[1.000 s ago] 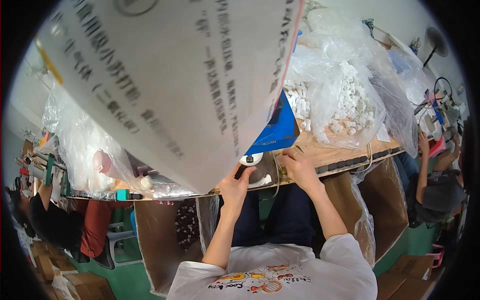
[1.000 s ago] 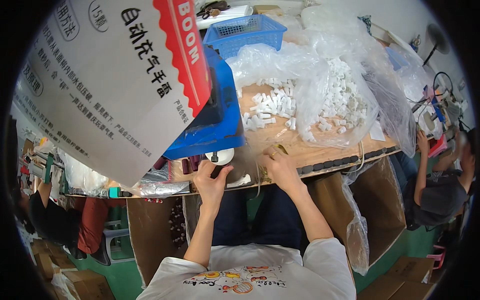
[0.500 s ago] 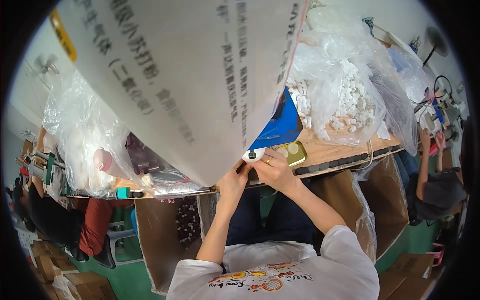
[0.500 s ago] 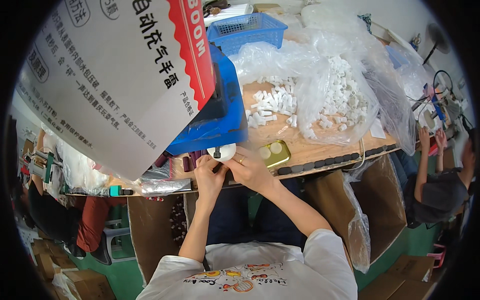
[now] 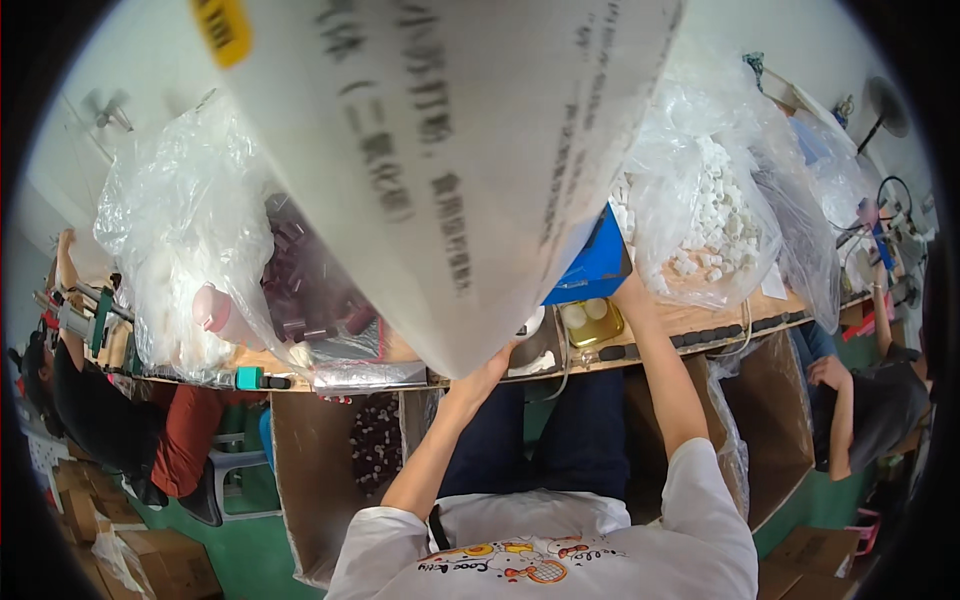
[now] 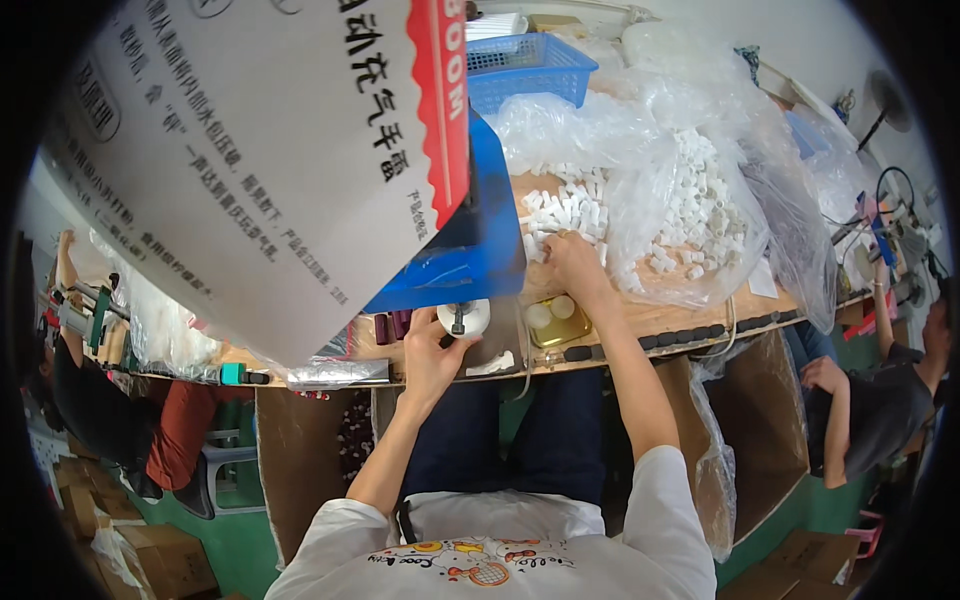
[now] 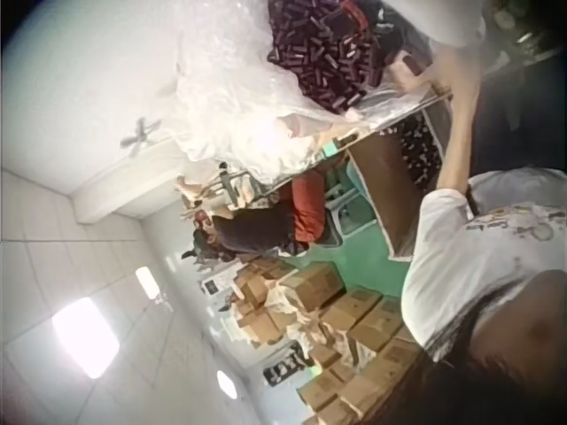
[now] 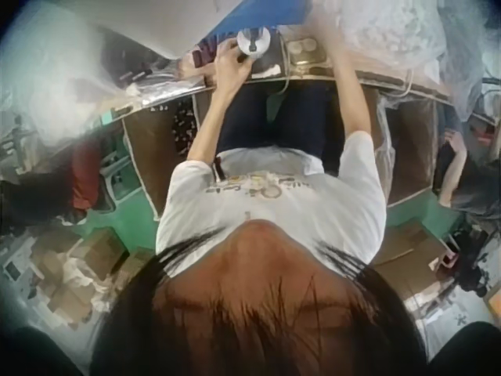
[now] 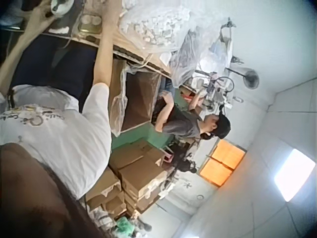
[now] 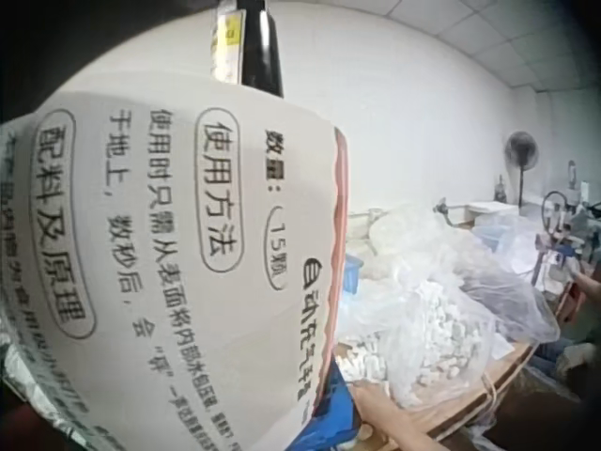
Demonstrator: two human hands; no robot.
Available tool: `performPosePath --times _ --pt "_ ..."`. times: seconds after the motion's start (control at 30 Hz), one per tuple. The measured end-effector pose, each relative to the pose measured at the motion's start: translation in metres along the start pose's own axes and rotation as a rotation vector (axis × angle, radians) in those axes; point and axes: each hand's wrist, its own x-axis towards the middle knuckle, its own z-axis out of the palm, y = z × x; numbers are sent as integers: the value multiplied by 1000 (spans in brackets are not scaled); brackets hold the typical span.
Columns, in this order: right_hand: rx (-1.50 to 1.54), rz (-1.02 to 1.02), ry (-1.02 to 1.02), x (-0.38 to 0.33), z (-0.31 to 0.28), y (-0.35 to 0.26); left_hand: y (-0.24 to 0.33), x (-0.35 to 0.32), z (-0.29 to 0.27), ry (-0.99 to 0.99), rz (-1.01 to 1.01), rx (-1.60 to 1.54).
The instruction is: Manually assembling small white plastic components using a workbench jig or small pneumatic machine.
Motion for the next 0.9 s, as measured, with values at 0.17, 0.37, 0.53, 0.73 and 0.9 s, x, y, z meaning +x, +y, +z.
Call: performPosePath --times 0.17,0.37,0.53,0.73,0.9 --pt "418 82 200 -19 0 -27 -19 0 2 115 111 53" --pt "1144 185 441 -55 28 -132 0 0 -76 -90 -46 168" --pt "471 -78 34 -59 -4 -141 22 -67 -187 -261 -495 890" --pt "277 -294 101 -64 -1 -156 -26 -5 -123 204 -238 601" --pt "748 274 -58 -56 -33 -120 -66 1 -88 161 -85 522"
